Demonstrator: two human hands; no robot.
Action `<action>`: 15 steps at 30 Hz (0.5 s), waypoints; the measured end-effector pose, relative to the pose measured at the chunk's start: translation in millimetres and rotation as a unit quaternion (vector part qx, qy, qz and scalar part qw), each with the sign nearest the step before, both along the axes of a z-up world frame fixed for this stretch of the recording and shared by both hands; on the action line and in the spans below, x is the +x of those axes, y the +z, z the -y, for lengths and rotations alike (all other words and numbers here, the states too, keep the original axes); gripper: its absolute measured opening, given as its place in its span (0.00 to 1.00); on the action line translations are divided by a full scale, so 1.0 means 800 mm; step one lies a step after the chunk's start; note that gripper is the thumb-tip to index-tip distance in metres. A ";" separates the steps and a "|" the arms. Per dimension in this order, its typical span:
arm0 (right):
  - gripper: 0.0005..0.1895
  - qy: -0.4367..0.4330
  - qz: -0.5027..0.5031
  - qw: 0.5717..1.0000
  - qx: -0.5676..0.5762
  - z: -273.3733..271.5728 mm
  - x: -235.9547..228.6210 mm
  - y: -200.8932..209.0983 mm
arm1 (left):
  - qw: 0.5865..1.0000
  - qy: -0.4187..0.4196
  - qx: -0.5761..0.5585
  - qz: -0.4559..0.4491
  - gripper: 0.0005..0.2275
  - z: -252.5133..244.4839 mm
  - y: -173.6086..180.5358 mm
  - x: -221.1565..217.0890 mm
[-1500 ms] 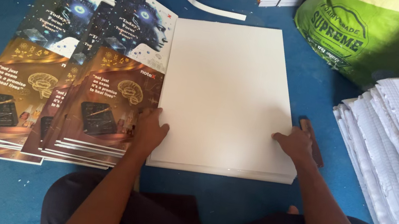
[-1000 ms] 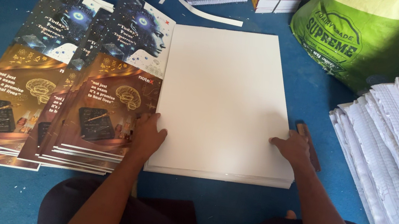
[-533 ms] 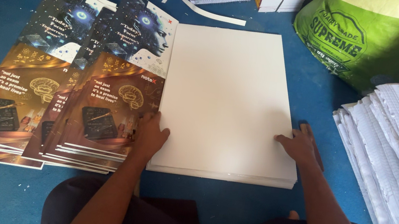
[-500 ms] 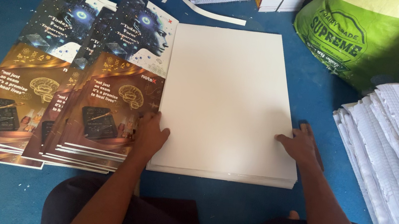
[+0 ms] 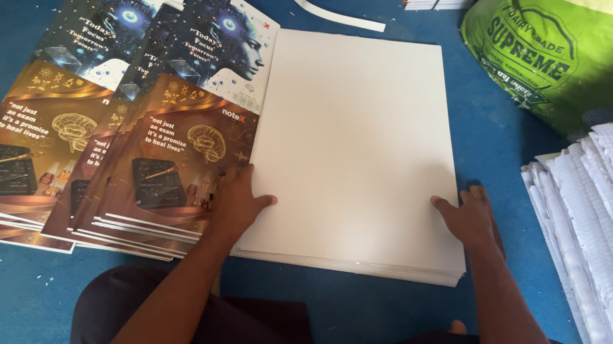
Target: The person inserts a printed cover sheet into a stack of white paper, folds it over the edge, and presses it down to secure it. This process is repeated for multiple notebooks.
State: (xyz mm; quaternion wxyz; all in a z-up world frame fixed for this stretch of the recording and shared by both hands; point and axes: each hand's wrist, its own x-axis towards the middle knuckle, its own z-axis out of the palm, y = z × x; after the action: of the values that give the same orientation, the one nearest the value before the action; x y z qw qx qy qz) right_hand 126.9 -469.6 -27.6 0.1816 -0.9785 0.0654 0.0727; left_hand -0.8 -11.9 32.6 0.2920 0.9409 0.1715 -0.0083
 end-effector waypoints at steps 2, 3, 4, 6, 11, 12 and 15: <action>0.48 0.002 0.003 1.000 -0.003 0.000 0.000 0.001 | 1.000 0.000 0.001 -0.002 0.41 0.002 0.004 0.000; 0.47 0.003 0.005 1.000 -0.005 -0.001 -0.001 0.004 | 1.000 0.000 0.002 -0.003 0.42 0.003 0.006 0.000; 0.46 0.012 0.017 1.000 -0.014 -0.003 -0.003 0.008 | 1.000 -0.002 0.005 -0.011 0.42 0.004 0.008 0.000; 0.44 0.031 0.042 0.998 -0.030 -0.010 -0.007 0.022 | 1.000 -0.007 0.013 -0.026 0.42 0.005 0.010 -0.002; 0.31 -0.069 0.023 0.995 0.075 -0.031 -0.027 0.085 | 1.000 -0.007 0.016 -0.022 0.42 0.006 0.012 -0.003; 0.30 -0.092 0.032 0.990 0.104 -0.036 -0.030 0.098 | 1.000 -0.007 0.014 -0.024 0.42 0.006 0.011 -0.003; 0.29 -0.150 0.026 0.972 0.179 -0.047 -0.033 0.131 | 1.000 -0.008 0.016 -0.011 0.43 0.006 0.007 -0.002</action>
State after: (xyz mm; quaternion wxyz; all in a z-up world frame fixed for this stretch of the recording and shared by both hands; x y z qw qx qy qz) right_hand 100.6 -431.7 77.6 0.3645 -0.9107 0.1921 0.0294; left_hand -2.2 -16.4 38.4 0.2749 0.9467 0.1670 -0.0179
